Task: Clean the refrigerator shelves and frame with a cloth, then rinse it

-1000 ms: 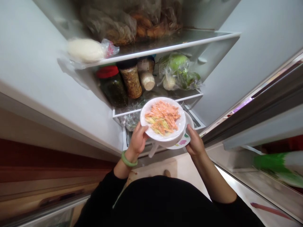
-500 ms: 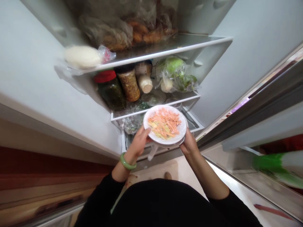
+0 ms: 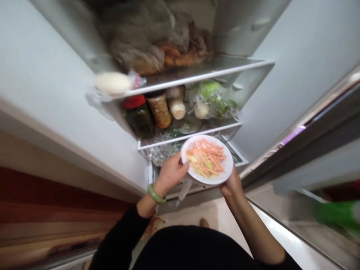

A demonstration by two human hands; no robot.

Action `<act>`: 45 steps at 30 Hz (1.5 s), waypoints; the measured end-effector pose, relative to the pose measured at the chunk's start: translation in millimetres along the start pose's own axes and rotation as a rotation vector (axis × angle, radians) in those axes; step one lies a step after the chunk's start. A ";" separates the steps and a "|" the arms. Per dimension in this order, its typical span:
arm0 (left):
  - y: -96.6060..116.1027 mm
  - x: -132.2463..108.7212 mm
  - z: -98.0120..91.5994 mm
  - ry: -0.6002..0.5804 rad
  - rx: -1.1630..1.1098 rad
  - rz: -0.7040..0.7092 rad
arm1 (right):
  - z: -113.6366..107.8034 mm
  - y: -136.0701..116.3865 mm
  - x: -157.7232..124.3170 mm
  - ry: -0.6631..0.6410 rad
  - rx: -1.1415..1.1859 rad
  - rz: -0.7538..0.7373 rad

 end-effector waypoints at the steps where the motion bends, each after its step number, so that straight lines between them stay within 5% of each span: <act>1: 0.1 -1.4 1.6 0.028 0.031 -0.001 | -0.5 -1.0 0.0 -0.012 -0.007 -0.004; 4: -1.7 -6.7 8.7 0.146 -0.050 -0.002 | -4.9 -2.9 2.8 -0.077 -0.044 -0.018; 7: -6.4 -13.8 19.2 0.226 -0.567 -0.162 | -12.6 -2.9 7.6 -0.099 -0.099 -0.007; 12: -4.1 -26.7 41.8 -0.171 -1.448 -0.554 | -7.4 -0.3 9.6 -0.289 -0.327 0.011; 15: -10.4 -33.3 40.1 -0.044 -1.594 -0.633 | 13.1 -1.8 7.0 -0.405 -0.511 0.040; 18: -21.2 -41.0 29.1 0.108 -1.689 -0.600 | 43.9 -12.2 1.6 -0.593 -0.752 -0.139; 23: -39.9 -58.1 4.0 0.297 -1.724 -0.552 | 121.3 -41.3 -47.6 -0.920 -0.779 -0.802; 28: -53.3 -73.2 -3.7 0.425 -1.708 -0.621 | 260.3 -34.1 -116.9 -1.453 -0.895 -1.365; 31: -56.7 -80.5 -2.0 0.421 -1.718 -0.628 | 348.6 -5.1 -111.9 -1.623 -1.066 -1.393; 34: -61.3 -89.1 0.8 0.407 -1.689 -0.645 | 399.4 24.4 -88.9 -1.693 -1.311 -1.190; 39: -71.9 -98.8 6.9 0.364 -1.659 -0.690 | 399.4 32.1 -93.8 -1.655 -1.378 -1.072; 45: -81.1 -102.3 14.5 0.306 -1.654 -0.696 | 348.8 -19.7 -121.6 -1.622 -0.815 -0.941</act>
Point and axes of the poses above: each hand's wrist, its own x-axis towards the middle knuckle, its own z-axis out of the palm, y = z × x, the point moved 2 cm from there along x, towards the middle knuckle, and after that the axes turned 14 degrees about x, right-handed, at the moved point
